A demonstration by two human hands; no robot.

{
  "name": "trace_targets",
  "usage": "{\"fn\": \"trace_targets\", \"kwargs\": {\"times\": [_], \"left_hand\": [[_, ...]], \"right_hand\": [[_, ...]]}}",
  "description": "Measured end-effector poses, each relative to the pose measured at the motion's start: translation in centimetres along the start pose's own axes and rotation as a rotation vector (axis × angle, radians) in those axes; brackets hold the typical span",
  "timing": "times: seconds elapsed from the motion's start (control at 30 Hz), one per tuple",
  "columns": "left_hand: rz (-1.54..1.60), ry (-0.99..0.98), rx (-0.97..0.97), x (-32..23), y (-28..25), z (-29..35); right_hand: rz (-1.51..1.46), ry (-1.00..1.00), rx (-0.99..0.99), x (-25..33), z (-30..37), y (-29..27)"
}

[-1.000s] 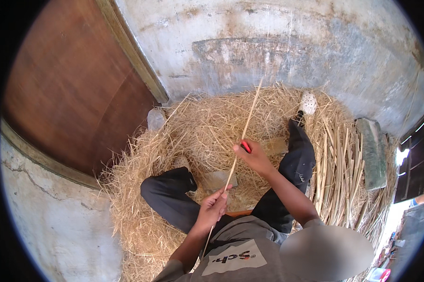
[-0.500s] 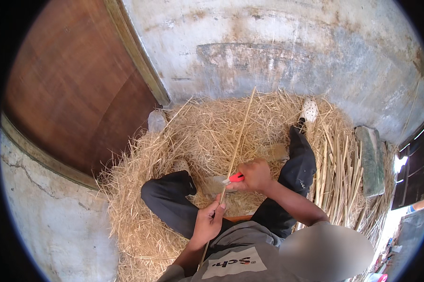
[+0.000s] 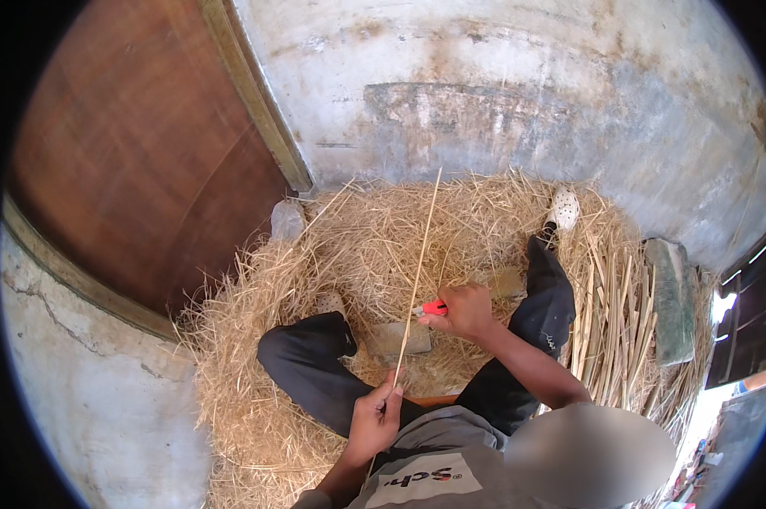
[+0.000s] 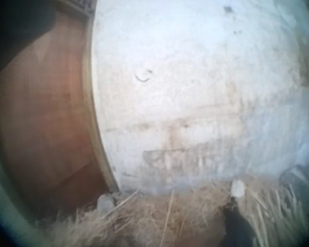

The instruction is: The person sits on a bed of straw and uses a red utility knife to shave a long, thin bamboo stick. They hold the stick with their left hand and carefully scrape the surface with the knife in their right hand, creating thin shavings that fall onto the straw.

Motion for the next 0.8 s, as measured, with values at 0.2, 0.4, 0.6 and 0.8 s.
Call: {"fn": "trace_targets", "kwargs": {"times": [0.2,0.4,0.6,0.8], "left_hand": [[0.004,0.004,0.008,-0.1,-0.3,0.1],[0.056,0.000,0.006,-0.6,-0.1,-0.5],[0.036,0.015,0.035,-1.1,0.4,-0.6],[0.022,0.029,-0.013,-1.7,0.1,-0.9]], "right_hand": [[-0.048,0.039,-0.013,0.8,0.4,-1.7],[-0.314,0.288,0.130,1.2,2.2,-2.6],[-0.233,0.296,0.098,2.0,3.5,-4.9],[-0.229,0.086,0.012,5.7,4.5,-6.7]]}}
Point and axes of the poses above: each hand's wrist, its own z-axis away from the middle knuckle, its own y-axis out of the palm, x = y × z, the point moved 7 cm from there along -z, towards the middle knuckle, and after that the axes turned 3 degrees about y, right-handed, at the moved point
